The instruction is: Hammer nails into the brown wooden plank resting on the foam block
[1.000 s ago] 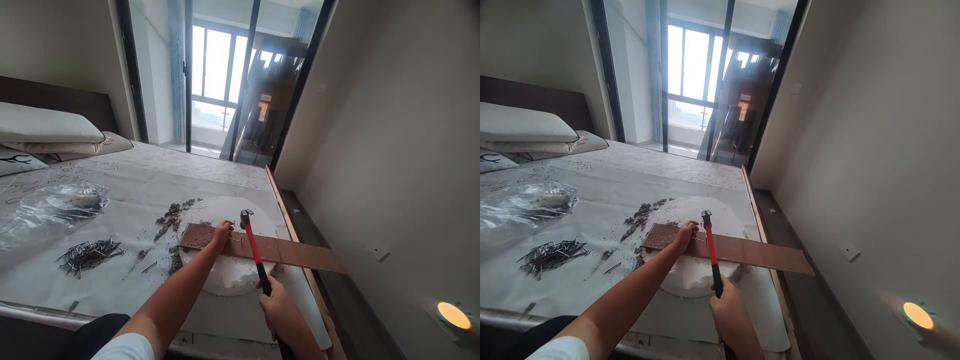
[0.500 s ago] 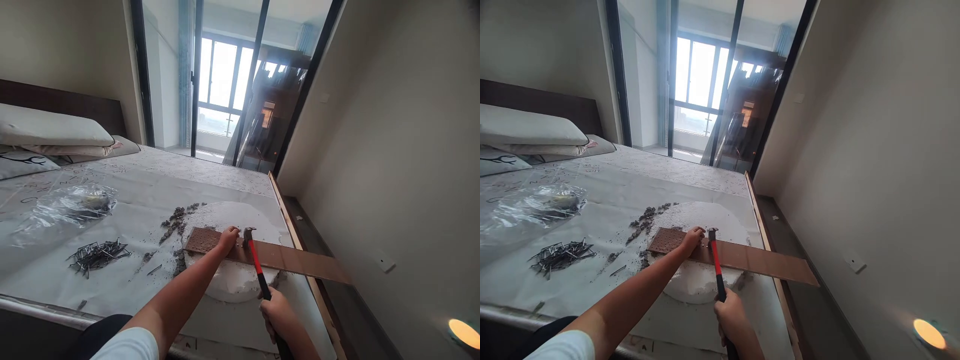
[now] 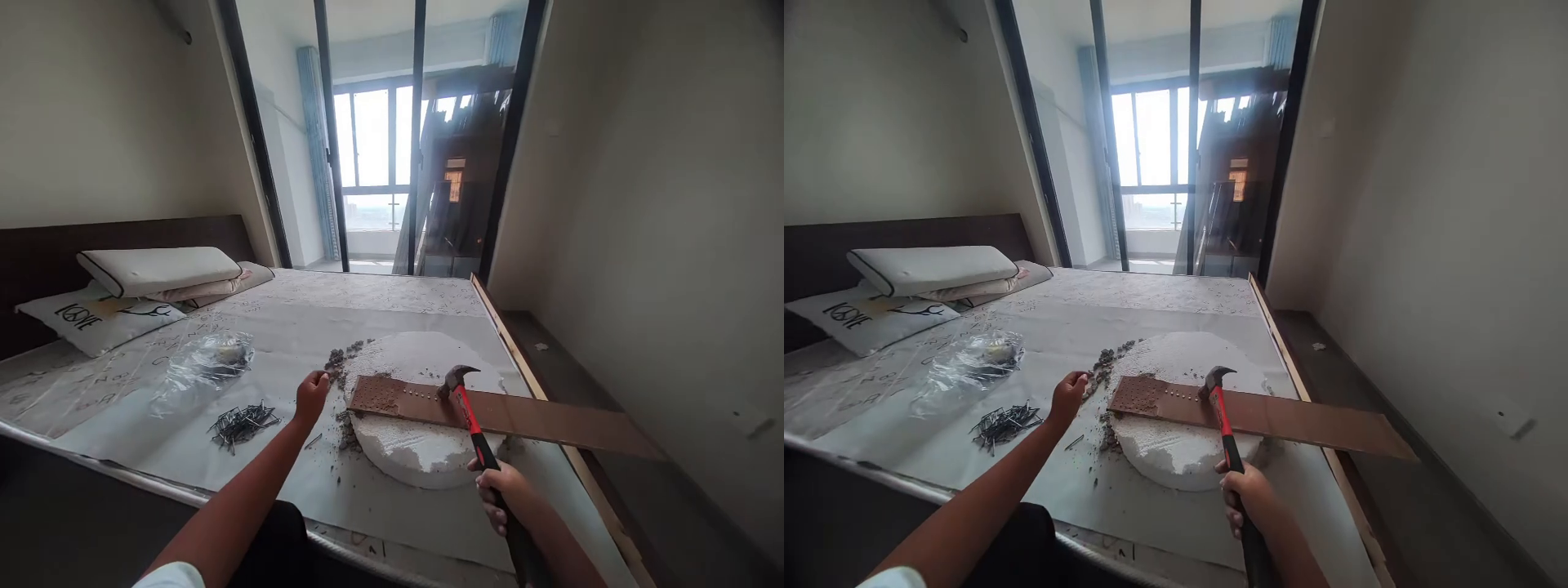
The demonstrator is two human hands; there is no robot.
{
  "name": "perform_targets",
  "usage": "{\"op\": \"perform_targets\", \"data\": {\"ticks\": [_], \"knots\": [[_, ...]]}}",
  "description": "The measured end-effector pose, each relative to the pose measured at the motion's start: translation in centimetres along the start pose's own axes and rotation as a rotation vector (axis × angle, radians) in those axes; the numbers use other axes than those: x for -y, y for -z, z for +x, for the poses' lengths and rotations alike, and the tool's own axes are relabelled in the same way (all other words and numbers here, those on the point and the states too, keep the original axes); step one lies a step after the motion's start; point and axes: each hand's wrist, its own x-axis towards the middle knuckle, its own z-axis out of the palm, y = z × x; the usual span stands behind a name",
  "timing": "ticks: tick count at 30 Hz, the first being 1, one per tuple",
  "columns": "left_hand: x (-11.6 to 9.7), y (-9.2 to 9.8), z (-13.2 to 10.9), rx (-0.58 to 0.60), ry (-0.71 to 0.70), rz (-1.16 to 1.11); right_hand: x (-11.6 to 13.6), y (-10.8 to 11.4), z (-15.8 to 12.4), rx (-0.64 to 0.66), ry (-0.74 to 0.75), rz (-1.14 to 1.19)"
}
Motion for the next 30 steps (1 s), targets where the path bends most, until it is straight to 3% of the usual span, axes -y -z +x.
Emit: {"op": "perform_targets", "data": {"ticks": [4,7,16,22,25,30], "knots": [[6.3,2.5,-0.8,0.296,-0.015,0.679,-0.2,0.1,0.4,0.013,-0.025,0.081],[8.0,2.3,-1.6,0.392,-0.002,0.811,-0.4,0.2,0.6,-0.014,-0.014,0.164],[8.3,-0.1,-1.4,0.507,-0.051,0.878,0.3,0.3,0.3,0.050,-0.048,0.207],[8.0,-0.6,-0.9,0.480,-0.097,0.872,1.3,-0.4,-0.1,0.028,-0.059,0.225],[7.5,-0.3,-0.3,0.424,-0.097,0.724,1.5,-0.5,-0.1,0.024,-0.053,0.230],[6.6,0.8,0.7,0.288,0.029,0.289,1.7,-0.6,-0.1,0.022,-0.020,0.276]]}}
